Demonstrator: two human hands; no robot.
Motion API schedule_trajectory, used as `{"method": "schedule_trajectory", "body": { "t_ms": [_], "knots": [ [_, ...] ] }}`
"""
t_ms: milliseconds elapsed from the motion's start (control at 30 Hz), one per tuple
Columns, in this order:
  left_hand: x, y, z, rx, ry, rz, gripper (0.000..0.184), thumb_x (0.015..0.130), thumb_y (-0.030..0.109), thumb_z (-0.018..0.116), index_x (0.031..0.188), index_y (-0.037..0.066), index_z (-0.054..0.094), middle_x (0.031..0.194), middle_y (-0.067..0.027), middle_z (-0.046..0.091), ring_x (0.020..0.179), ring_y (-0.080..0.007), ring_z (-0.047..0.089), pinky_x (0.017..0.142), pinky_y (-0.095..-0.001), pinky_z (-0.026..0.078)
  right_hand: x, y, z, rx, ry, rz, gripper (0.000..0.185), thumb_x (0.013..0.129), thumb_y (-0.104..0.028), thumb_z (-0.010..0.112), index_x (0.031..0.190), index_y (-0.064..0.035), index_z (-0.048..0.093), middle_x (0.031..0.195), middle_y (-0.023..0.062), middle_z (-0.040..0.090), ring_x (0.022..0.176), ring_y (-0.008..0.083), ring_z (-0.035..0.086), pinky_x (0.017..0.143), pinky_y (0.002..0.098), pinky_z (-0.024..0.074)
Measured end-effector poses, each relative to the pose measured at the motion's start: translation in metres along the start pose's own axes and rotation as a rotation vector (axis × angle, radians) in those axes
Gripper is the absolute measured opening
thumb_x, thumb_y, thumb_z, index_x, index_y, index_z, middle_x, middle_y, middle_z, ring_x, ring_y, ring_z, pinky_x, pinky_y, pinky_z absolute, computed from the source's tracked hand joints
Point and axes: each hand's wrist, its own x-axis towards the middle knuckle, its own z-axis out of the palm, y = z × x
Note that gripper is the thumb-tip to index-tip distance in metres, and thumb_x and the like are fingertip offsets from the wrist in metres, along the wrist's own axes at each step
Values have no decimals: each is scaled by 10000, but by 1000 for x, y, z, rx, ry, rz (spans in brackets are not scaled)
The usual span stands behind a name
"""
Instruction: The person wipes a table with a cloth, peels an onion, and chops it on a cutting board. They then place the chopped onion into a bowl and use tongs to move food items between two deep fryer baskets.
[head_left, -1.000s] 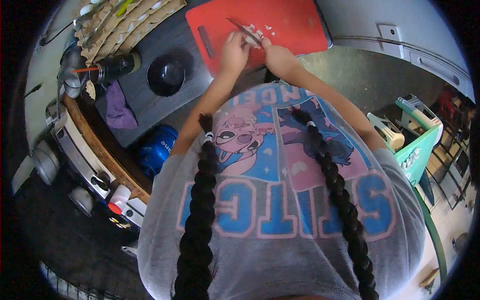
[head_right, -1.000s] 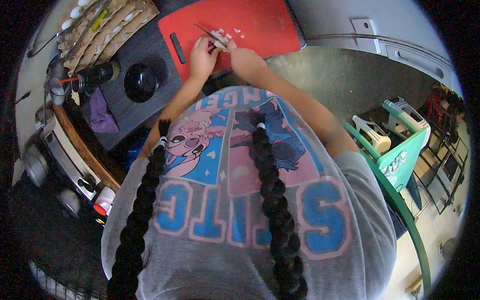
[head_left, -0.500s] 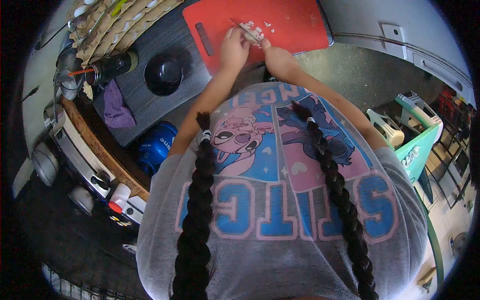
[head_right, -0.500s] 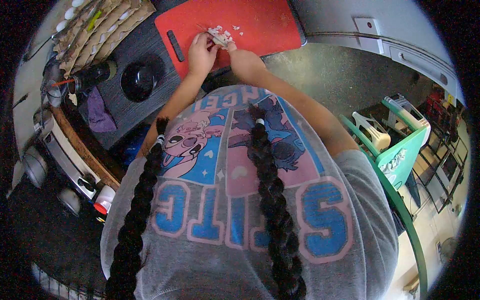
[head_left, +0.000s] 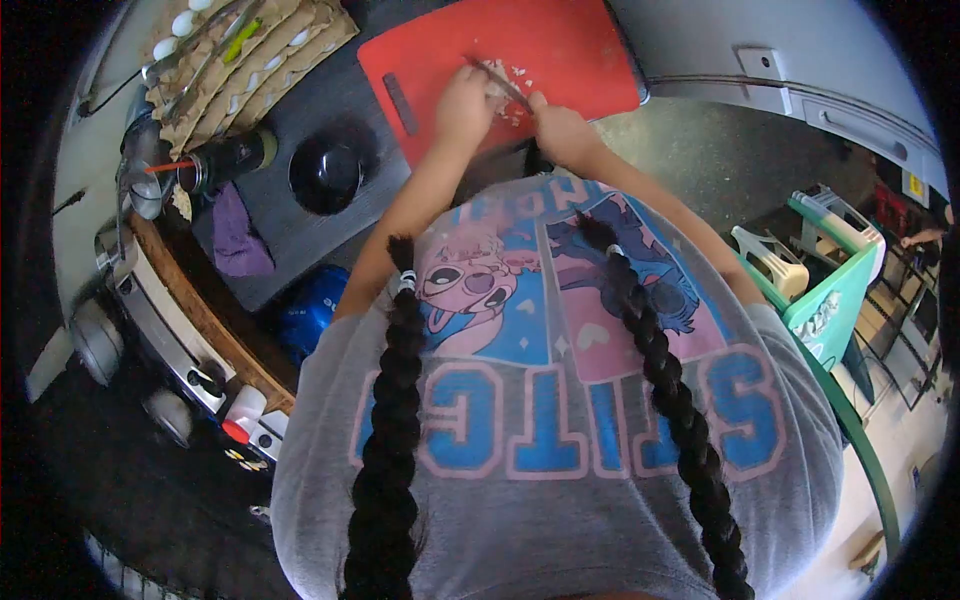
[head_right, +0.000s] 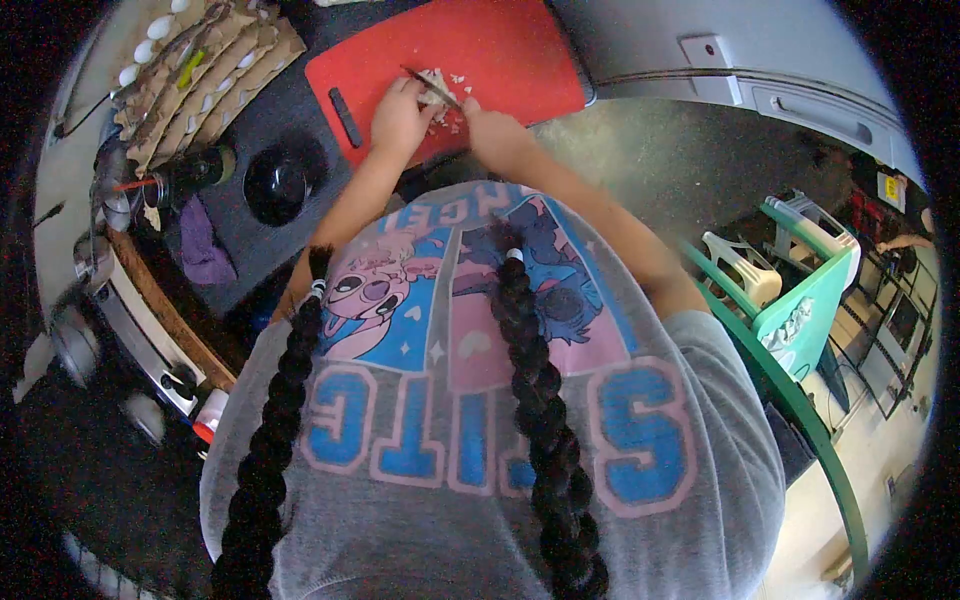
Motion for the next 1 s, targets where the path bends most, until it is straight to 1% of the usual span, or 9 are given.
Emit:
{"method": "schedule_trajectory", "body": {
  "t_ms": [133,200,333,400,500,733,800,900,1000],
  "knots": [
    [-7,-10,-4,-42,-44,-3,278,765,98,708,1027,22,653,1079,-147,641,1025,-364,600,888,-451,494,-6,-8,-9,14,-106,66,322,1003,-146,306,1231,33,446,1067,350,632,1016,495,621,864,551,488],
    [-7,-19,3,50,50,176,237,812,83,632,1039,24,670,1080,-151,655,1026,-362,604,899,-451,489,-7,-9,-14,-26,-163,69,345,1023,-168,272,1241,28,456,1115,344,623,1049,494,610,887,540,487],
    [-4,-29,15,53,92,219,240,846,64,557,1048,27,682,1083,-157,665,1040,-361,606,910,-447,487,2,-9,-8,-4,-163,99,353,1034,-190,268,1239,24,461,1111,335,629,1044,480,619,893,536,487],
    [-1,-31,16,22,92,199,236,858,60,533,1034,27,686,1089,-153,671,1057,-351,610,917,-434,491,17,-4,2,101,-78,116,351,1034,-186,274,1245,24,460,1106,336,629,1042,464,627,891,538,488],
    [-3,-34,16,-37,93,207,220,851,53,544,1013,25,689,1082,-151,673,1041,-344,620,904,-429,498,31,-3,-1,34,-45,-20,327,998,-159,319,1216,33,468,1050,325,653,1013,468,645,882,557,489],
    [-5,-31,16,-46,170,189,167,848,74,587,969,22,689,1002,-157,666,958,-354,630,845,-441,508,9,-10,-3,-34,-117,22,315,996,-155,319,1206,29,465,1055,325,651,1019,452,648,861,541,504],
    [-3,-32,13,-48,177,215,153,857,85,601,963,21,691,984,-162,663,944,-361,627,834,-449,507,27,-9,16,125,-61,153,303,997,-156,316,1188,26,465,1067,322,650,1028,450,646,859,540,506],
    [-5,-26,12,-39,126,136,141,855,86,615,952,12,685,970,-169,661,931,-373,625,823,-461,506,40,-11,10,-10,-72,-6,315,1004,-169,306,1185,30,469,1078,319,649,1038,455,641,864,540,504],
    [-8,-23,13,-46,114,77,125,843,81,625,930,9,678,959,-175,660,920,-379,626,804,-473,506,19,-23,-13,82,-54,54,319,1007,-169,300,1185,29,475,1073,317,652,1025,459,645,857,542,507]
  ]
}}
